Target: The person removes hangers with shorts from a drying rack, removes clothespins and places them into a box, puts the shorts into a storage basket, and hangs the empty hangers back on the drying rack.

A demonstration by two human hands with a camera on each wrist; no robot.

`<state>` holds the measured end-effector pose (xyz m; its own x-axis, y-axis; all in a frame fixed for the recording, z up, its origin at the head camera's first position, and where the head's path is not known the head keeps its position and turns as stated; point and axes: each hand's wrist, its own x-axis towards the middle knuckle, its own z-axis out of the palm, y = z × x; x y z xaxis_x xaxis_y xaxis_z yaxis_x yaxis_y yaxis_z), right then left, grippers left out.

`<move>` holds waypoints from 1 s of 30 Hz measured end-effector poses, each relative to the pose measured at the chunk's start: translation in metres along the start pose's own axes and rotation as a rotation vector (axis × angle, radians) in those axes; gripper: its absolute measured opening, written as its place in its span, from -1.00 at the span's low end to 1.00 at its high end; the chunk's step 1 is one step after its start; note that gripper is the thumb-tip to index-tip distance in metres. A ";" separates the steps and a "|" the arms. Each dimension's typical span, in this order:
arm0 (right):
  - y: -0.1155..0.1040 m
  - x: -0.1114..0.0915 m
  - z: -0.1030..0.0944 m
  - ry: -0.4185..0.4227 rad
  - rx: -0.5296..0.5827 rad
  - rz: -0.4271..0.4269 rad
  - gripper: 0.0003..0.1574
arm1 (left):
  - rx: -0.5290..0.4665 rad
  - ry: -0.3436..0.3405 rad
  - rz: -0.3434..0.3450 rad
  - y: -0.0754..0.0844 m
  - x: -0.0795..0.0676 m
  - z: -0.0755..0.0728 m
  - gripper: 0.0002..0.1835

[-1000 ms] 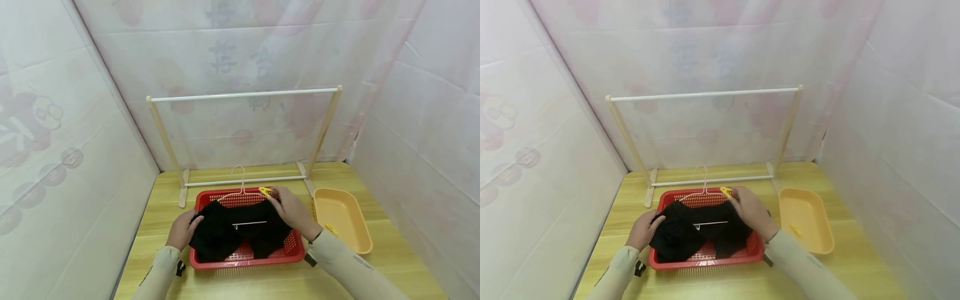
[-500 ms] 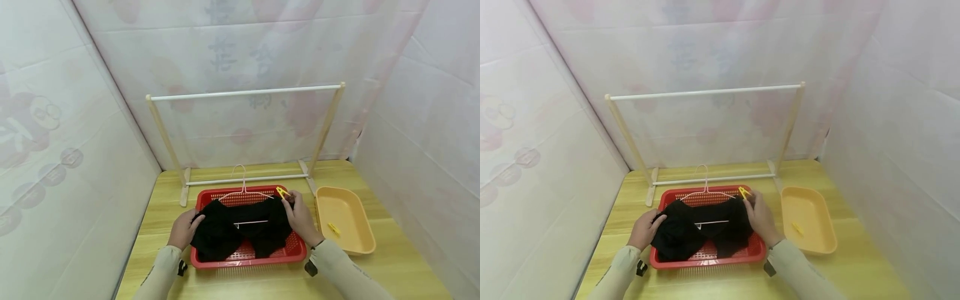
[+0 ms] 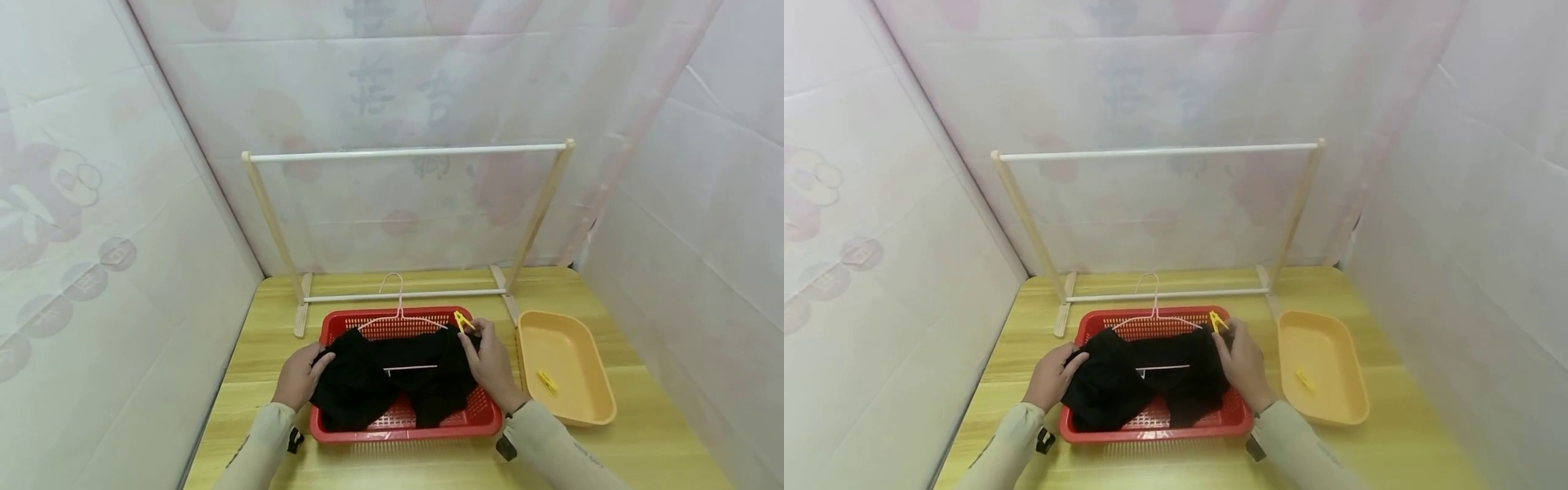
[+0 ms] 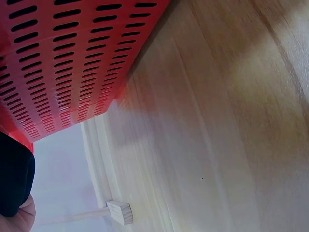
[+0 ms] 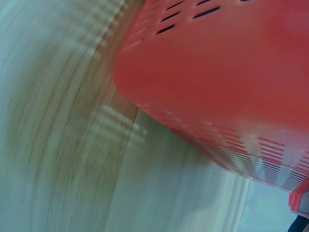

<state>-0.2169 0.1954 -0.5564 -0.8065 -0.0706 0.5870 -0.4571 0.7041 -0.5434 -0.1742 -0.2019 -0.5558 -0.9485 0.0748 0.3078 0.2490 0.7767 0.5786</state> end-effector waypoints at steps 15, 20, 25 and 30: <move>-0.003 -0.002 0.002 0.024 0.010 0.091 -0.52 | 0.051 0.019 0.006 0.002 0.000 -0.001 -0.68; -0.002 -0.003 0.002 0.024 0.016 0.112 -0.51 | 0.043 0.019 -0.006 0.003 0.000 -0.001 -0.68; 0.000 -0.004 0.002 0.018 0.020 0.117 -0.50 | 0.041 0.027 -0.010 0.001 0.000 0.002 -0.68; 0.001 -0.004 0.003 0.009 0.009 0.116 -0.50 | 0.049 0.033 -0.004 -0.002 -0.001 0.003 -0.70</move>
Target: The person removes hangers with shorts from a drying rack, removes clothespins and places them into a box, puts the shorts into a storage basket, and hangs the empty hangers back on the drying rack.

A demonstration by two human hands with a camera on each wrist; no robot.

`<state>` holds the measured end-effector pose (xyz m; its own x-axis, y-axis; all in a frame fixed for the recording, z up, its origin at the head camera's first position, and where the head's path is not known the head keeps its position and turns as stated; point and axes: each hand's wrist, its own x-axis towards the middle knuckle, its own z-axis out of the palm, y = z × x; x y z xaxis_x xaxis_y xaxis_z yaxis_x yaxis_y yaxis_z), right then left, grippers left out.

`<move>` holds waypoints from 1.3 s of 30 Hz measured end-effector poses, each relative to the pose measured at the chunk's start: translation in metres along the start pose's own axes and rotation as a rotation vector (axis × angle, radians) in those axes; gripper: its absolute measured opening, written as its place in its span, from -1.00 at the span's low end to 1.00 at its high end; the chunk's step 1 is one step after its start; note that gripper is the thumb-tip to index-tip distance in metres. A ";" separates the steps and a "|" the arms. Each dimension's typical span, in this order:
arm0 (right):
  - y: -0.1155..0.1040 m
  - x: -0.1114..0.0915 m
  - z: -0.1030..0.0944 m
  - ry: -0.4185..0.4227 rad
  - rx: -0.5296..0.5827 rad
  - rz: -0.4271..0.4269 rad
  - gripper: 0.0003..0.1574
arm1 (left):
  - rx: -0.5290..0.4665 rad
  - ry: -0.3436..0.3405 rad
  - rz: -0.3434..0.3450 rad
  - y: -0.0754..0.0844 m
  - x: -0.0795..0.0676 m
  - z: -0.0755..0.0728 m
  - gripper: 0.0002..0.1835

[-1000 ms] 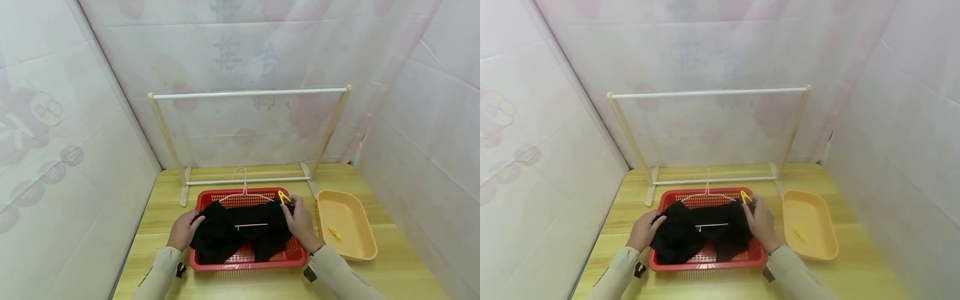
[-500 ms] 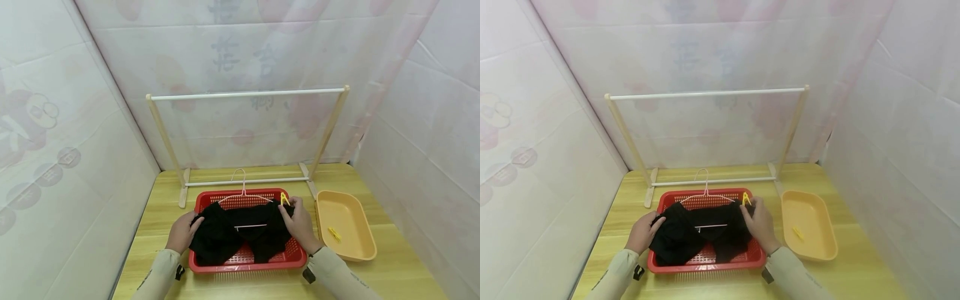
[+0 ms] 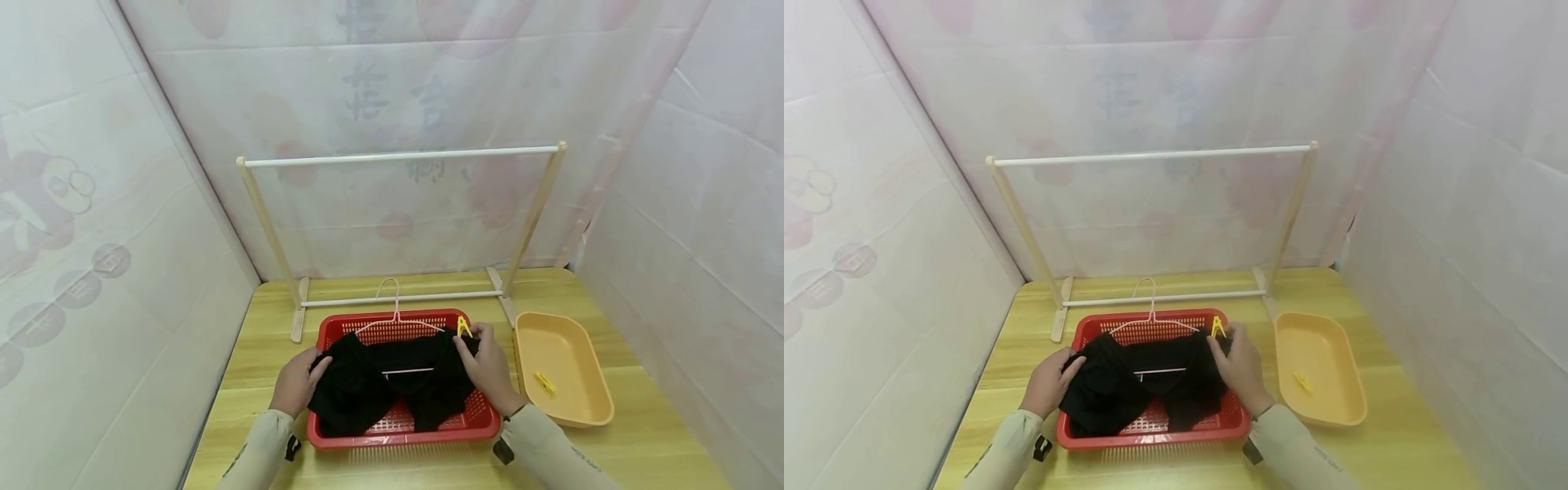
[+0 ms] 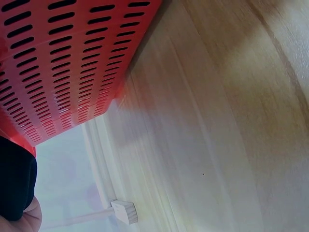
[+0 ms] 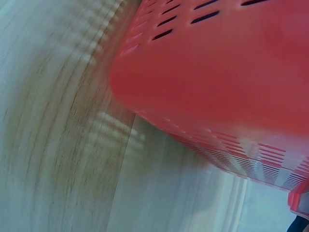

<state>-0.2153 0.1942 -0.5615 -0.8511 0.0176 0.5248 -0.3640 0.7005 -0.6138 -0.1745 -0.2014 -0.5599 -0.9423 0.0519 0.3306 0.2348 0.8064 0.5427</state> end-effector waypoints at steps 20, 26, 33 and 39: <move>-0.005 -0.004 -0.008 -0.008 0.096 -0.070 -0.70 | -0.022 0.021 0.014 -0.001 -0.002 0.000 -0.70; -0.001 -0.004 -0.009 0.013 0.142 -0.105 -0.76 | -0.021 0.020 0.011 0.000 -0.003 -0.001 -0.71; 0.000 -0.005 -0.009 0.027 0.147 -0.108 -0.73 | -0.031 0.022 0.007 0.000 -0.002 -0.001 -0.71; -0.002 -0.005 -0.010 0.021 0.128 -0.082 -0.69 | -0.027 0.012 0.009 0.002 -0.003 -0.002 -0.73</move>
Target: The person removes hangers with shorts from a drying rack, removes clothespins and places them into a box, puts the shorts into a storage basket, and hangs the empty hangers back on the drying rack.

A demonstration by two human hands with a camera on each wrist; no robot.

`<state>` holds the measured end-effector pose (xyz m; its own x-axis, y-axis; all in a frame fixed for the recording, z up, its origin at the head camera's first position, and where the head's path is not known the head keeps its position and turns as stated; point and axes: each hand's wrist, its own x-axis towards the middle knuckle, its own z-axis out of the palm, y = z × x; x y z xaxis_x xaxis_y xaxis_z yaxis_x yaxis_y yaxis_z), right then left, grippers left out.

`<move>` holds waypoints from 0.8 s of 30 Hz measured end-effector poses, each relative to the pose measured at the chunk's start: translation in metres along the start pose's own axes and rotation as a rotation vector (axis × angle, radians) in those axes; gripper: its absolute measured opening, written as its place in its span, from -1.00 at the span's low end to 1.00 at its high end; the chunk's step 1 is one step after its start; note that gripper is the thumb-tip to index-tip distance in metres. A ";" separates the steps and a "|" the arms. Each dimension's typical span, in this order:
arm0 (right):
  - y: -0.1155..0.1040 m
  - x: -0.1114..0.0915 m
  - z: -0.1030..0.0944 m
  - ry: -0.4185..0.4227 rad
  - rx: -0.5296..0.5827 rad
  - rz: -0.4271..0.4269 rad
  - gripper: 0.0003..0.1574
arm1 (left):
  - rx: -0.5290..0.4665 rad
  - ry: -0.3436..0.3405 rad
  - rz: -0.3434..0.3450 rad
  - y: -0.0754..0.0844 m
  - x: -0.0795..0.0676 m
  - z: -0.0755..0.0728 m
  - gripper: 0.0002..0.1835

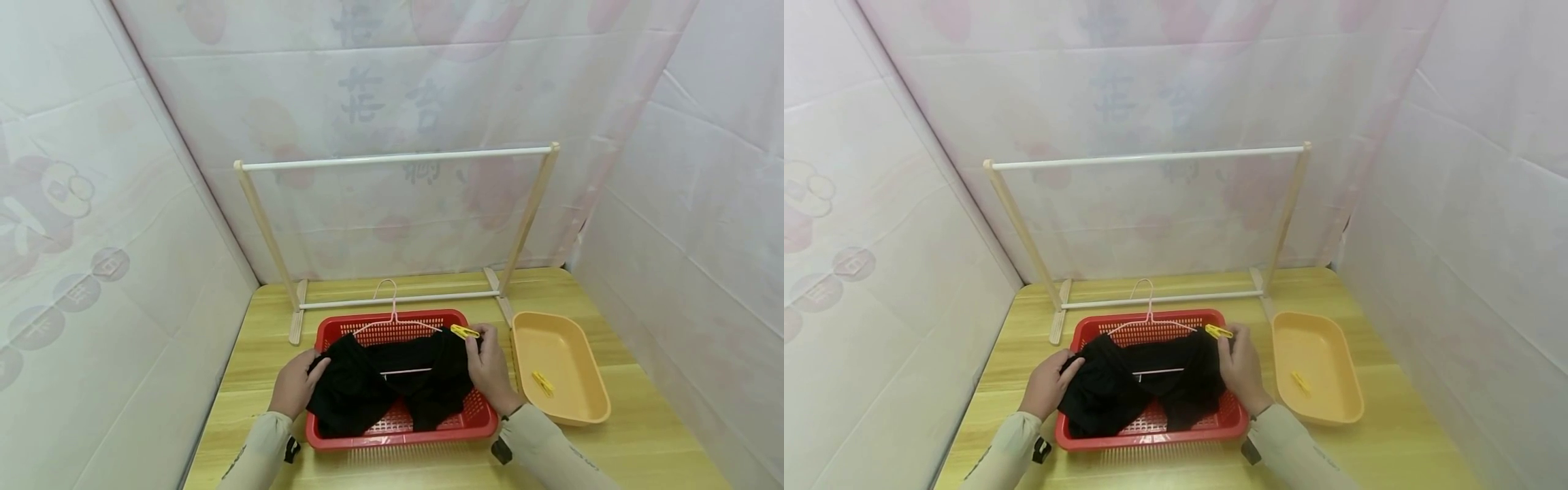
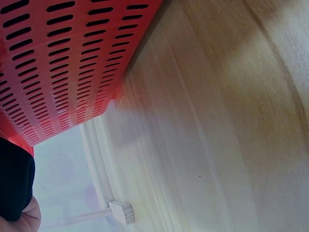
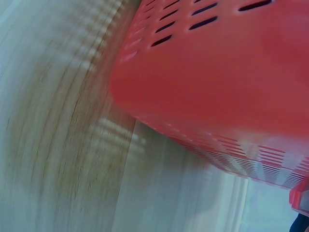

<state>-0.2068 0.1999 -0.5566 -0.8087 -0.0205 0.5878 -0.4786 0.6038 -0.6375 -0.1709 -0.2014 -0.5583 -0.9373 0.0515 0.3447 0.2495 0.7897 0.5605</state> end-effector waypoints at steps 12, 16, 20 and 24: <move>0.009 0.001 -0.014 -0.065 -0.040 -0.037 -0.56 | 0.006 -0.012 -0.004 0.002 0.001 -0.002 -0.77; 0.016 0.000 -0.043 -0.013 -0.124 -0.064 -0.56 | 0.007 -0.024 0.001 0.004 0.002 -0.004 -0.73; 0.023 0.002 -0.079 0.002 -0.265 -0.149 -0.53 | -0.003 -0.028 -0.009 0.004 0.003 -0.003 -0.73; 0.036 0.002 -0.110 -0.064 -0.390 -0.165 -0.53 | -0.001 -0.029 -0.020 0.003 0.002 -0.002 -0.76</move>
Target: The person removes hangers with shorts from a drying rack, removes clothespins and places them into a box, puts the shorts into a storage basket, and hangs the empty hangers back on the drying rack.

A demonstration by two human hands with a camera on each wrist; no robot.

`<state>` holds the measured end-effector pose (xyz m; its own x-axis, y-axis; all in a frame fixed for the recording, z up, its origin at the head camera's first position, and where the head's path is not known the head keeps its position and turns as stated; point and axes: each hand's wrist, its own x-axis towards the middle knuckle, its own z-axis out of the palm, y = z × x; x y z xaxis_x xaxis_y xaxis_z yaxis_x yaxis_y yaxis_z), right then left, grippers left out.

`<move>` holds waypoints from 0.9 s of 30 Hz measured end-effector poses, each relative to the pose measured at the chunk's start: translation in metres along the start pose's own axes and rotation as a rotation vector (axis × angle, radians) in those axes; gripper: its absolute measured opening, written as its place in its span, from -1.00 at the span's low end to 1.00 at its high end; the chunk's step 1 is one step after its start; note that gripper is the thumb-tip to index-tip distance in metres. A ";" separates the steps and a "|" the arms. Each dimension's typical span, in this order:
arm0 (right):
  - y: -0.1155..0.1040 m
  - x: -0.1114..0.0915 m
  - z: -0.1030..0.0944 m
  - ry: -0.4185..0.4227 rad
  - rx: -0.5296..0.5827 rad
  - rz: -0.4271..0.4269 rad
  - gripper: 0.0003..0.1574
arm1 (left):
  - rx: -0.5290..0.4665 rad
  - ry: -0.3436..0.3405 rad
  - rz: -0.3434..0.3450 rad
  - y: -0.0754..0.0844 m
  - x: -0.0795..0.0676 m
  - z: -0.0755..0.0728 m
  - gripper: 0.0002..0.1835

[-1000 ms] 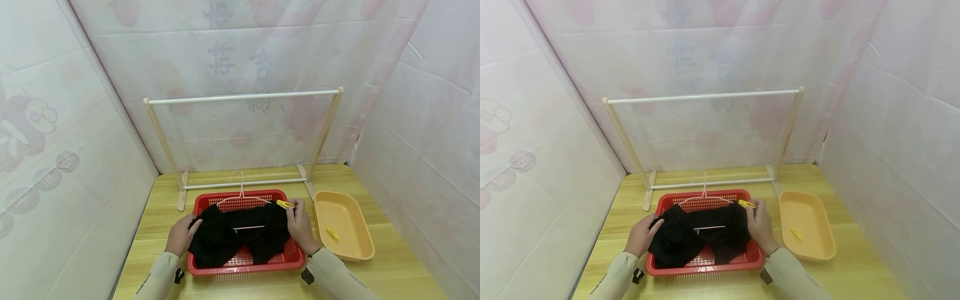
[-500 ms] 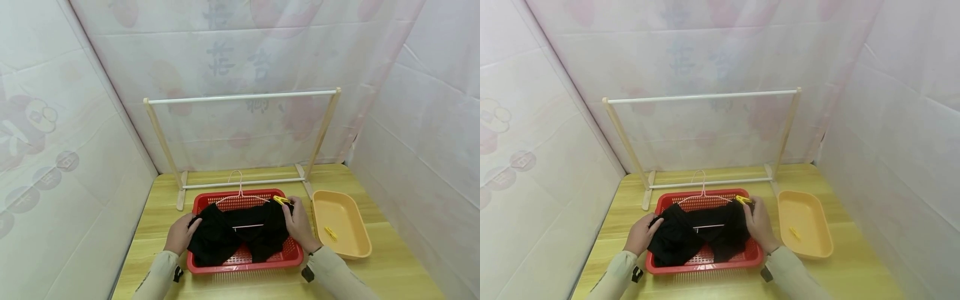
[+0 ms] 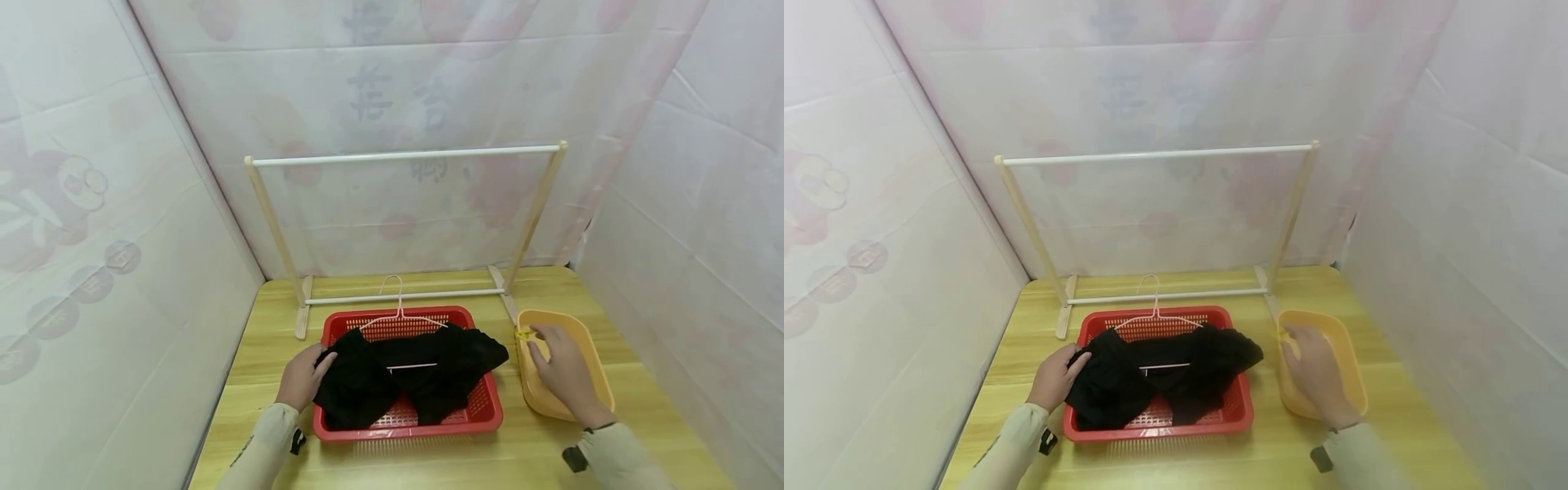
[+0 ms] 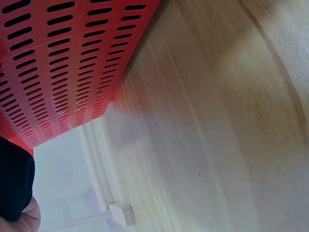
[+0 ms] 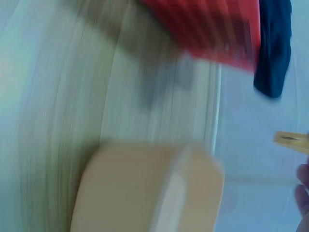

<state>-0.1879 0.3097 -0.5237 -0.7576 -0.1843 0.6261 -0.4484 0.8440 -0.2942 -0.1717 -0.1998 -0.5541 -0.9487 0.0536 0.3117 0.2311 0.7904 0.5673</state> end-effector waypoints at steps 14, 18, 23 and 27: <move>0.055 -0.020 -0.023 -0.234 -0.078 0.136 -0.56 | -0.002 -0.026 -0.014 -0.001 0.002 0.000 -0.70; 0.062 -0.022 -0.023 -0.227 -0.093 0.131 -0.55 | 0.000 -0.026 -0.009 0.000 0.003 0.001 -0.71; 0.065 -0.022 -0.015 -0.180 -0.102 0.110 -0.52 | 0.001 -0.020 -0.005 0.000 0.002 0.001 -0.70; 0.047 -0.012 -0.003 -0.030 -0.070 0.056 -0.50 | -0.006 -0.013 0.002 -0.001 0.000 0.000 -0.72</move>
<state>-0.1982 0.3527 -0.5429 -0.7950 -0.1500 0.5877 -0.3713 0.8865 -0.2761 -0.1718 -0.2006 -0.5543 -0.9509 0.0628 0.3031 0.2340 0.7869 0.5710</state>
